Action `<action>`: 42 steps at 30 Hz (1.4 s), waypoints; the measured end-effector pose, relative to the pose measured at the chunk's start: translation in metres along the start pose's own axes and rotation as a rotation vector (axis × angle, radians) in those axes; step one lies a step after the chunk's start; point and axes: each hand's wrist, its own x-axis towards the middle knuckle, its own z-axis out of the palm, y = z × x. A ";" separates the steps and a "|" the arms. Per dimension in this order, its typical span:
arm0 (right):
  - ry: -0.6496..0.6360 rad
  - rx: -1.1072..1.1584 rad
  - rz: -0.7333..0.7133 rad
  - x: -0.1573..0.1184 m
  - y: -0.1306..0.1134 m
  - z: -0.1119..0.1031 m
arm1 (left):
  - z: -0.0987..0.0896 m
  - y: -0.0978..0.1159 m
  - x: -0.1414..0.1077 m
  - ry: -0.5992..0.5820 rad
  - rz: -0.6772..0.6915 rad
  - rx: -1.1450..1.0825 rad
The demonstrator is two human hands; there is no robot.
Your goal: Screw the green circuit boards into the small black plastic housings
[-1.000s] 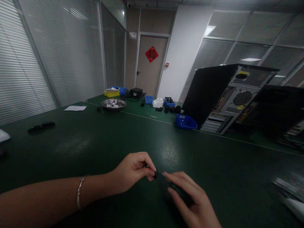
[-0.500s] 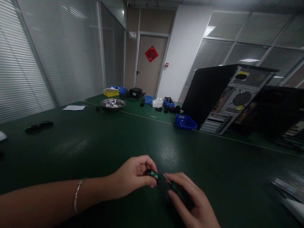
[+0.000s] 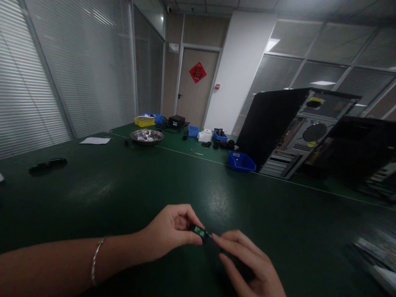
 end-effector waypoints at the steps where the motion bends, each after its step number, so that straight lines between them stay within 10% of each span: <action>1: -0.004 -0.008 -0.007 0.001 0.000 0.000 | 0.000 0.000 0.000 0.004 -0.002 0.004; 42: 0.006 0.069 0.034 0.003 0.001 0.006 | -0.003 -0.009 0.003 -0.045 -0.018 -0.104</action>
